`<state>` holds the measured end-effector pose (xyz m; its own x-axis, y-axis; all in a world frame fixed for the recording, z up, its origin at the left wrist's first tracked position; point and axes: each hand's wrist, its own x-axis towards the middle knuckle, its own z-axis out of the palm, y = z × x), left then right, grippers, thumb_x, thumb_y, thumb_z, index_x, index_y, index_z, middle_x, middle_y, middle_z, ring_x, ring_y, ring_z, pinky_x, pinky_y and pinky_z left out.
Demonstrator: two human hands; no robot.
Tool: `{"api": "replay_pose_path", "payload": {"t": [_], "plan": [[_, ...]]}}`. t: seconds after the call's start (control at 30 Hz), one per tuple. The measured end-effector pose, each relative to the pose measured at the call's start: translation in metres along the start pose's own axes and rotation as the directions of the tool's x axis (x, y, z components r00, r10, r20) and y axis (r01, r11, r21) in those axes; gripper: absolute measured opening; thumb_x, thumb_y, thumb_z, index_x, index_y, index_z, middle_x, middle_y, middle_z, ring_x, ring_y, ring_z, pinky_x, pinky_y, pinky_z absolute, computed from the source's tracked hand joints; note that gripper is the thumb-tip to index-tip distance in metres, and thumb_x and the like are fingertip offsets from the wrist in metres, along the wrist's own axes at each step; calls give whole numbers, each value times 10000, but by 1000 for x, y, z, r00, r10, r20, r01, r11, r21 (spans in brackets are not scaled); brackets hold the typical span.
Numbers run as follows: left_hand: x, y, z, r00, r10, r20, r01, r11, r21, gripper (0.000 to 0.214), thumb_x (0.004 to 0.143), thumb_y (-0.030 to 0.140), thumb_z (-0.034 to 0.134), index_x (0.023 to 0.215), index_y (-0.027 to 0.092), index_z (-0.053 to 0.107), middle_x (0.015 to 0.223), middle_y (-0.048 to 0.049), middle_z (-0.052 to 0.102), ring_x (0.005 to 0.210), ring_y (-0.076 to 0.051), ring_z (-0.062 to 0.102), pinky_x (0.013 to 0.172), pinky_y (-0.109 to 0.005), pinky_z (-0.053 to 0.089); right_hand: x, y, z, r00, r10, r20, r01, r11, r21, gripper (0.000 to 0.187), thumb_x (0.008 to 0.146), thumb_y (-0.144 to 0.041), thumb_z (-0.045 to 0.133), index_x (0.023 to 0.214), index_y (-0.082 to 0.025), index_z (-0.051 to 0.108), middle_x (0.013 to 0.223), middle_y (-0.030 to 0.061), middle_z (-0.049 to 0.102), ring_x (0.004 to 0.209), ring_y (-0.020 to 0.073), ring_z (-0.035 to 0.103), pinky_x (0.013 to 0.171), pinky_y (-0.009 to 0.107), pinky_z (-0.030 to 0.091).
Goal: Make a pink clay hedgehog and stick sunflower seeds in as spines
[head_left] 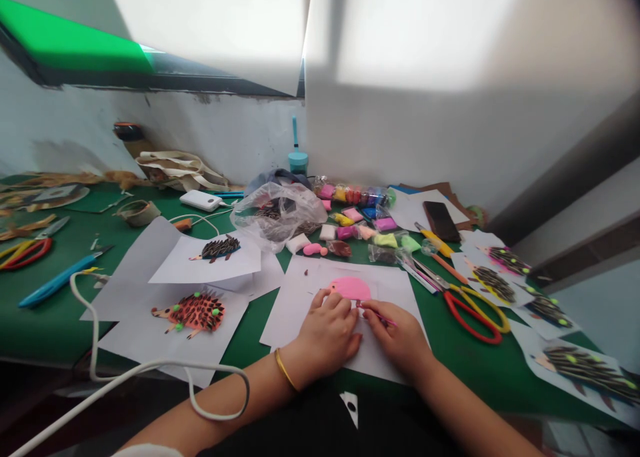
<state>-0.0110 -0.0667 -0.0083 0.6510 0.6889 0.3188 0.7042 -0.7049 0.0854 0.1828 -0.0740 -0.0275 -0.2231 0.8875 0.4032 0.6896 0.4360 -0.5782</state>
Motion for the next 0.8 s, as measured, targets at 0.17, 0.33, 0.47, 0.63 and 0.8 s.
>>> {"api": "replay_pose_path", "payload": {"t": [0.17, 0.33, 0.47, 0.63, 0.8], "plan": [[0, 0, 0, 1000, 0, -5, 0, 1000, 4, 292, 836, 404, 631, 1022, 180, 621, 972, -69, 608, 1031, -263, 506, 1079, -467, 287, 0, 1, 0, 1000, -1, 3, 1, 1000, -4, 263, 977, -332, 476, 1068, -224, 698, 1041, 59, 755, 969, 217, 707, 871, 351, 561], [0, 0, 0, 1000, 2, -18, -2, 1000, 2, 278, 835, 397, 629, 1017, 187, 622, 965, -71, 606, 1030, -265, 511, 1073, -470, 294, 0, 0, 0, 1000, 7, 5, -7, 1000, 9, 265, 974, -335, 477, 1072, -228, 699, 1049, 61, 754, 972, 217, 706, 876, 356, 563], [0, 0, 0, 1000, 8, -12, -8, 1000, 5, 289, 840, 399, 623, 1043, 193, 620, 967, -65, 603, 1023, -264, 514, 1070, -473, 295, 0, 0, 0, 1000, 10, 8, -10, 1000, 3, 266, 976, -339, 474, 1067, -231, 699, 1045, 58, 754, 973, 218, 706, 870, 351, 561], [0, -1, 0, 1000, 0, -1, 0, 1000, 0, 289, 842, 403, 620, 1038, 190, 619, 973, -65, 604, 1031, -265, 511, 1067, -473, 296, 0, 0, 0, 1000, 6, 11, -6, 1000, 4, 264, 978, -334, 474, 1066, -226, 698, 1043, 60, 754, 972, 216, 706, 874, 350, 558], [0, -1, 1, 1000, -7, -17, 7, 1000, -14, 299, 825, 404, 643, 1041, 199, 621, 988, -69, 603, 1035, -264, 511, 1054, -477, 305, -1, 0, 1, 1000, 3, -11, -3, 1000, 5, 255, 969, -327, 486, 1056, -230, 705, 1032, 55, 758, 964, 215, 711, 867, 344, 563]]}}
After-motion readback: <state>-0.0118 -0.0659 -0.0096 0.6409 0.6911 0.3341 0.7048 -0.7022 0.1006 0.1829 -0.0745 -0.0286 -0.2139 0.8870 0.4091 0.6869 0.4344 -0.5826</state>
